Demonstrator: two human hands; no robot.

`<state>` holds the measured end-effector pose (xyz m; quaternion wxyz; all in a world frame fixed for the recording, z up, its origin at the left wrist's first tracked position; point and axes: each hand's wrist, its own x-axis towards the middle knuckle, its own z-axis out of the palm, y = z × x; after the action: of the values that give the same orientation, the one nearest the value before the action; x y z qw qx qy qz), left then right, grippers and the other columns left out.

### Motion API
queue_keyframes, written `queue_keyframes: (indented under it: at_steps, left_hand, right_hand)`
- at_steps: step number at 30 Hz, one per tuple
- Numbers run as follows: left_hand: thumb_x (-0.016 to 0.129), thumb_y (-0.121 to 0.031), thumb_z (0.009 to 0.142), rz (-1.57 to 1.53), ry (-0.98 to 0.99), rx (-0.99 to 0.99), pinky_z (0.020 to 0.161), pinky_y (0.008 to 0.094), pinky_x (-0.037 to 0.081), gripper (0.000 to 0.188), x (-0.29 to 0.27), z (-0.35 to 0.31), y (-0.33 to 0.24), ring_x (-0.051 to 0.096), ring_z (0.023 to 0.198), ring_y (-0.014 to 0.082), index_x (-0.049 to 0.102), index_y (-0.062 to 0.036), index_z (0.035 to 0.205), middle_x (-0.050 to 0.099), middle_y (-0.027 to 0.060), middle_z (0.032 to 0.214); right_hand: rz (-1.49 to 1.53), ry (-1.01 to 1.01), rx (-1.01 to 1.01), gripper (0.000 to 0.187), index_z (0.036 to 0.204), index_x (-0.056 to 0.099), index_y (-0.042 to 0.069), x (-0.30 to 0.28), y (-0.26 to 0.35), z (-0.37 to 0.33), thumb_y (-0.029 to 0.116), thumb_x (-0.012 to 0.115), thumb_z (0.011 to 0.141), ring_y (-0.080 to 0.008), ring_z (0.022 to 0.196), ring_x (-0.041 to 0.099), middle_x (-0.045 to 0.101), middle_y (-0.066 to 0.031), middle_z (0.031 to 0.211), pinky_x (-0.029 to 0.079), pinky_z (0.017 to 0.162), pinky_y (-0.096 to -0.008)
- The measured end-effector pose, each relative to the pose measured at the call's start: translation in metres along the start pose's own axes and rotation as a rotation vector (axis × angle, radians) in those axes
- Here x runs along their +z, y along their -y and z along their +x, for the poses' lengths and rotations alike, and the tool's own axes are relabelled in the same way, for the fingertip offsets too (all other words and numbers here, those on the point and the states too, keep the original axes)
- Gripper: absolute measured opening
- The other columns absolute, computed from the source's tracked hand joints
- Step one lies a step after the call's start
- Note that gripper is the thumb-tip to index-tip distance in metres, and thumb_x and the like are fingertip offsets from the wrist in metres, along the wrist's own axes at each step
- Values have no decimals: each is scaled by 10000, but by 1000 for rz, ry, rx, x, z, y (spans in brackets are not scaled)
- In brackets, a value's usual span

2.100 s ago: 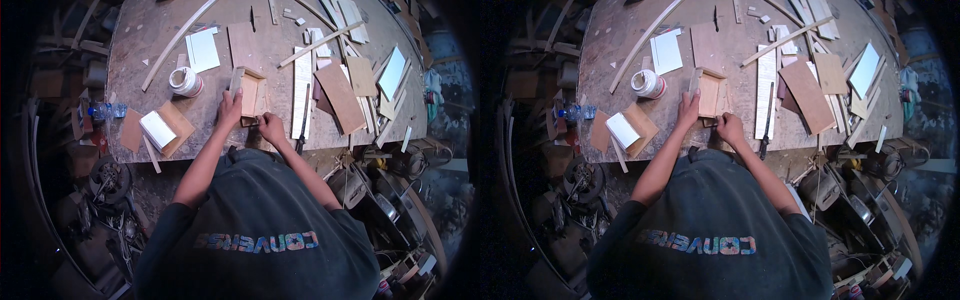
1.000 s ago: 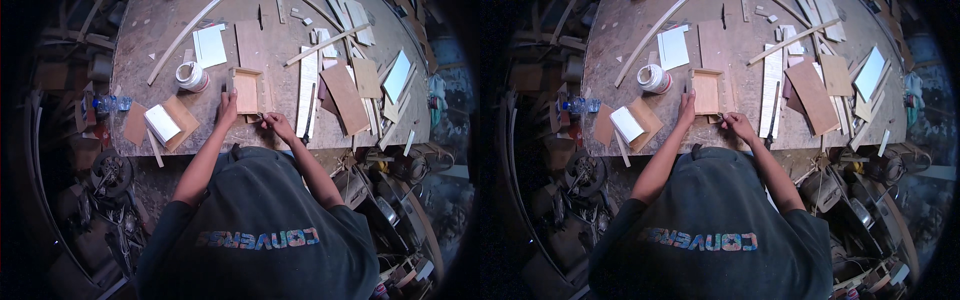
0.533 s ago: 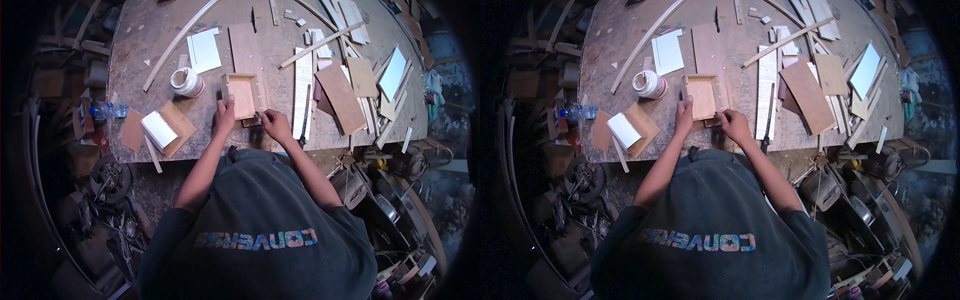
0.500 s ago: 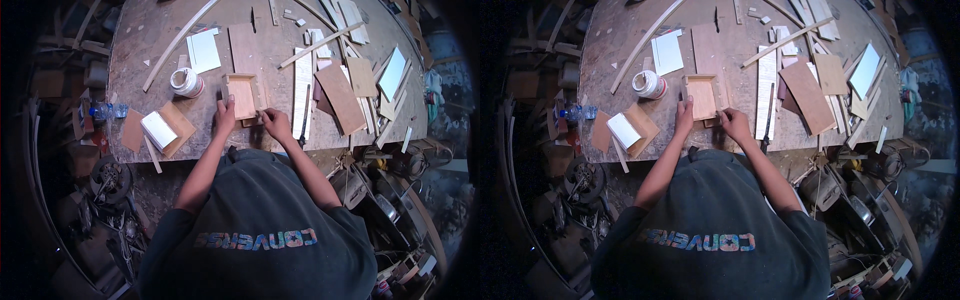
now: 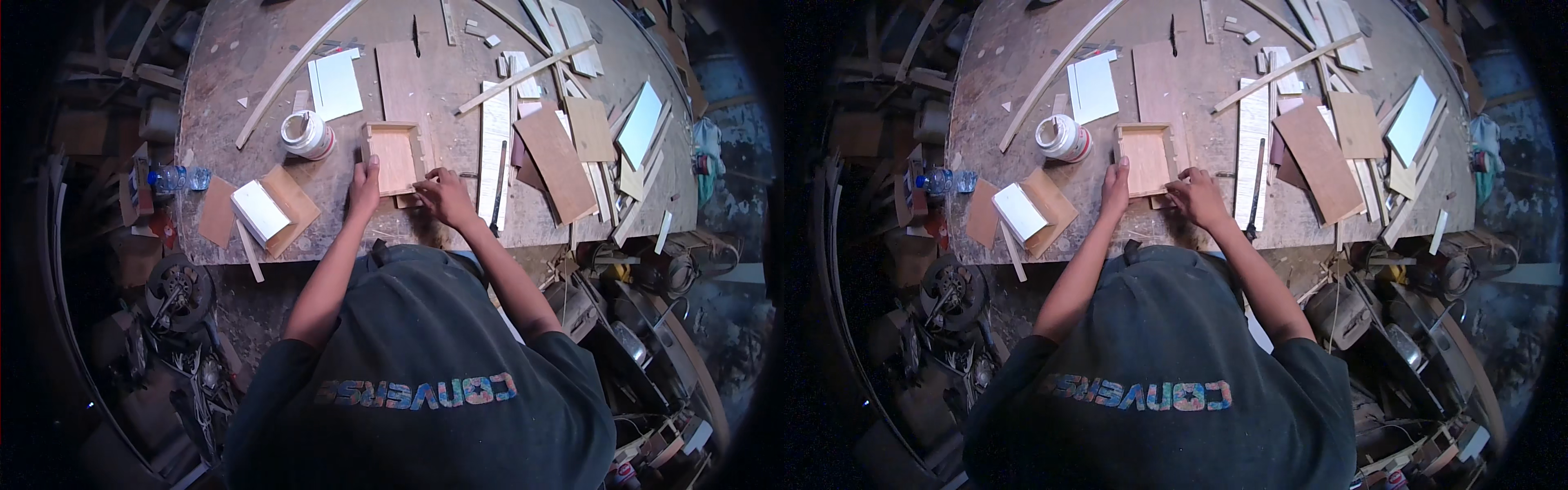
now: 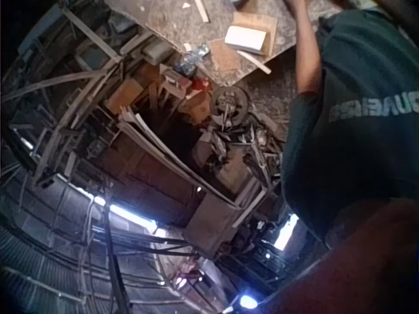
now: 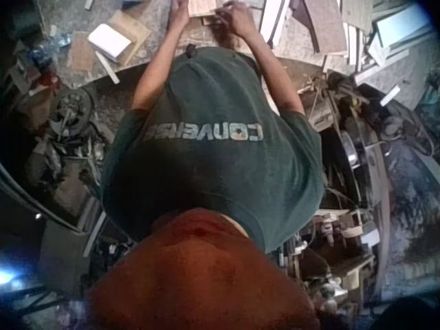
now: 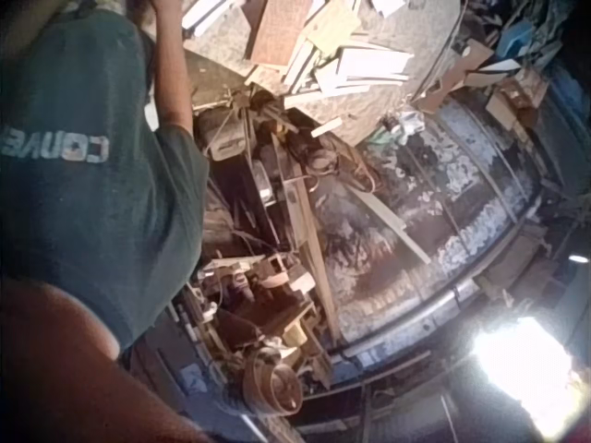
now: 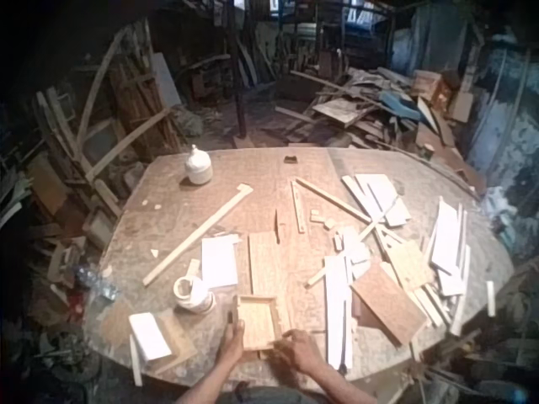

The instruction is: The person assembles a small wooden box on a cluttered workbench. They use a hammer to drive nails into the wooden frame, securing the pieces together. The person repeatedly adjusts the box and hammers nails into different sides to complete the assembly.

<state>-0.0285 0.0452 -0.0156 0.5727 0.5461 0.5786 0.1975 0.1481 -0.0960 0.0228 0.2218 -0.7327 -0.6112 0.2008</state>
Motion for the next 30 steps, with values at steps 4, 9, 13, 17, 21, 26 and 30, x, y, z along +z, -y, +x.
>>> queue_keyframes:
  at_steps: [4, 9, 13, 17, 21, 26, 30]
  left_hand:
    - [476, -584, 1003, 80, -12, 8, 887, 508, 489, 614, 0, 8, 7, 627, 1050, 497, 539, 6, 1159, 657, 321, 1073]
    - [465, -571, 1006, 137, -63, 3, 915, 545, 463, 613, 4, 3, -2, 585, 1106, 542, 513, 9, 1195, 637, 352, 1121]
    - [469, -566, 1005, 185, -66, 69, 917, 544, 461, 611, -1, -3, -10, 581, 1108, 543, 511, 11, 1201, 638, 351, 1122]
    - [480, -579, 1000, 191, -40, 114, 908, 526, 467, 620, -5, 0, -9, 601, 1091, 521, 527, 13, 1181, 647, 337, 1106]
    - [472, -609, 997, 166, 35, 104, 912, 501, 469, 650, -12, 7, -5, 622, 1075, 484, 556, 19, 1142, 655, 322, 1085]
    - [450, -619, 1002, 196, 45, 138, 919, 485, 467, 668, -18, 13, 1, 627, 1074, 468, 582, 28, 1106, 662, 314, 1066]
    - [461, -609, 1004, 196, 19, 140, 924, 476, 472, 664, -15, 14, 7, 633, 1077, 457, 587, 33, 1115, 668, 308, 1071]
  right_hand:
    - [-59, 27, -110, 260, 1114, 724, 191, 0, 4, 6, 225, 694, 858, -282, 1083, 563, 608, -53, 1129, 430, 885, -450]
    - [-120, 12, -182, 259, 1078, 724, 181, 14, 0, 5, 202, 695, 822, -255, 1077, 575, 627, -29, 1092, 431, 864, -436]
    - [-80, 84, -147, 240, 1085, 716, 129, 5, 4, 11, 185, 689, 853, -278, 1026, 603, 679, -50, 1070, 441, 853, -438]
    - [132, 106, -243, 178, 1013, 733, 101, 8, -15, 27, 188, 689, 864, -324, 949, 638, 718, -87, 973, 485, 836, -434]
    - [289, 94, -277, 150, 966, 742, 75, 14, -26, 29, 185, 693, 876, -373, 874, 649, 722, -127, 900, 518, 830, -431]
    - [286, 140, -172, 138, 986, 725, 60, 10, -15, 25, 153, 692, 890, -356, 889, 649, 713, -144, 894, 516, 823, -425]
    - [290, -38, -161, 154, 999, 716, 40, 21, -5, 16, 155, 695, 899, -353, 875, 644, 702, -140, 851, 513, 819, -416]
